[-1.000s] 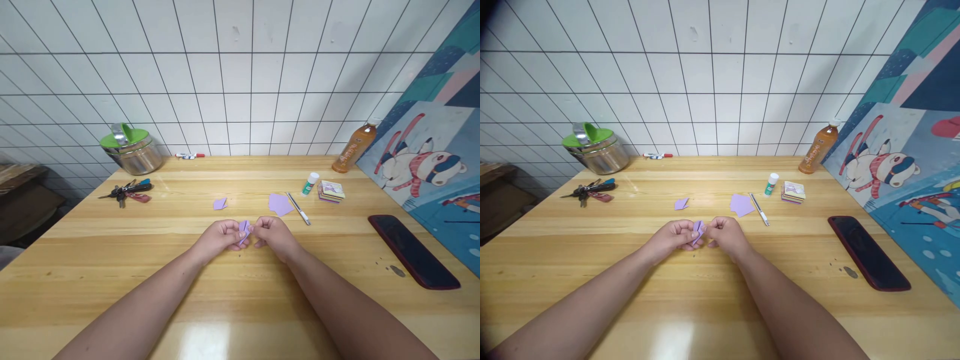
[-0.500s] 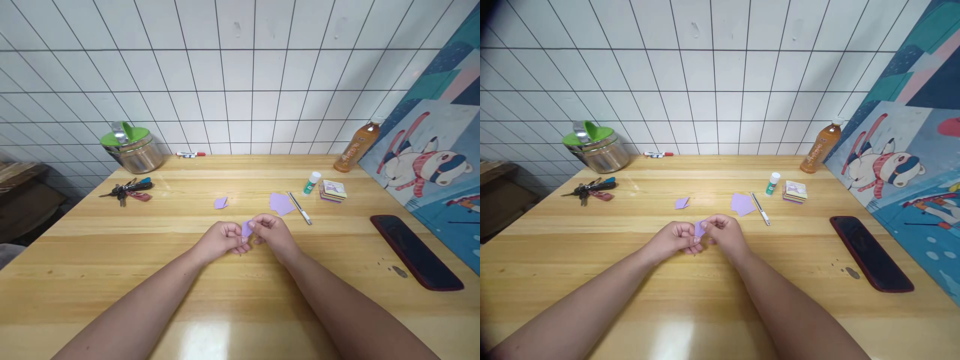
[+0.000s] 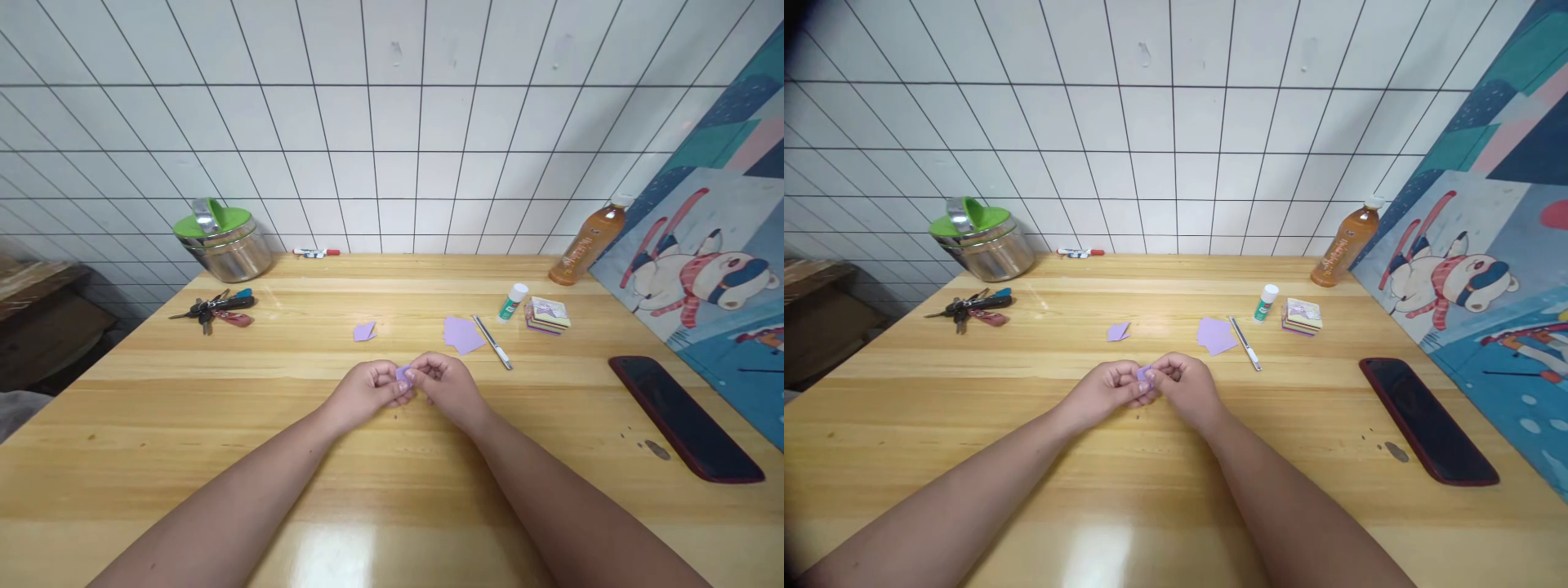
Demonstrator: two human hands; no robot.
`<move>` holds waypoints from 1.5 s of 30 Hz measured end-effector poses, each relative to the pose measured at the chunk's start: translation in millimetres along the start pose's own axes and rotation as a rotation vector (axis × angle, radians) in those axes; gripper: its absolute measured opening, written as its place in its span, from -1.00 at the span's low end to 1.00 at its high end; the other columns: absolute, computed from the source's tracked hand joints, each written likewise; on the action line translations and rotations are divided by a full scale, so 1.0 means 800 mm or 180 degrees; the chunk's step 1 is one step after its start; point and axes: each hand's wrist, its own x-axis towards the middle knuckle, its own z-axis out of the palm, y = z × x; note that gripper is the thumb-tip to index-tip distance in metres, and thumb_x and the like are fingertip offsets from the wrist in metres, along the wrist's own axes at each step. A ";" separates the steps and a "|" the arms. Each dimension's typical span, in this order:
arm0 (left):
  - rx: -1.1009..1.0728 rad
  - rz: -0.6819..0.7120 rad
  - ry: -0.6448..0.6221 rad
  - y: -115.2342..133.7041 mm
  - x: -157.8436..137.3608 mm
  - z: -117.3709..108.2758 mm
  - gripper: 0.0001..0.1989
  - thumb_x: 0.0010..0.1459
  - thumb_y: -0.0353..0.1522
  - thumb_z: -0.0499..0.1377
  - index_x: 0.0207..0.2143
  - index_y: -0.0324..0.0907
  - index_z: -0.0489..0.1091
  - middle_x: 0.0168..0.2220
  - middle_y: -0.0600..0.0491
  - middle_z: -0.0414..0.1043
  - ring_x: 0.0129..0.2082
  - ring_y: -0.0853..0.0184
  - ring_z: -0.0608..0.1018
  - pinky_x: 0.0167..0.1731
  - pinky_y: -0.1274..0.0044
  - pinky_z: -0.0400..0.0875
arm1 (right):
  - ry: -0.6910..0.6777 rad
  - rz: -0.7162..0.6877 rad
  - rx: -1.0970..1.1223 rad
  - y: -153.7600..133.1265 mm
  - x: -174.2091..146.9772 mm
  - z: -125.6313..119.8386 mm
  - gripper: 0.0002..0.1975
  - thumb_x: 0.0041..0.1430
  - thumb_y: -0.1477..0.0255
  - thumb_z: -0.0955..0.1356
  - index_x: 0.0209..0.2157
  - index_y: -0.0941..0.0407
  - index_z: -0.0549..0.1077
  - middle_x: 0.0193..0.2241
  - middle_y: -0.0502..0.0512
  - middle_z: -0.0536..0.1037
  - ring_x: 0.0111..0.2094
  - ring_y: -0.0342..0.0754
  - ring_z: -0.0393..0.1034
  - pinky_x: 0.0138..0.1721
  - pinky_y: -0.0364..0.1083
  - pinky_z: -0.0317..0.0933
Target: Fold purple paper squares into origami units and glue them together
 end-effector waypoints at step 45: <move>-0.0328 -0.0234 0.0286 0.007 0.001 -0.007 -0.69 -0.12 -0.23 0.31 -0.38 -0.27 0.44 -0.43 -0.02 0.51 -0.43 0.39 0.53 -0.34 0.56 0.39 | 0.0316 -0.0886 -0.1287 0.003 -0.002 -0.003 -0.88 -0.04 0.54 0.31 -0.42 0.08 0.45 -0.48 -0.03 0.49 -0.51 -0.17 0.30 -0.47 -0.19 0.16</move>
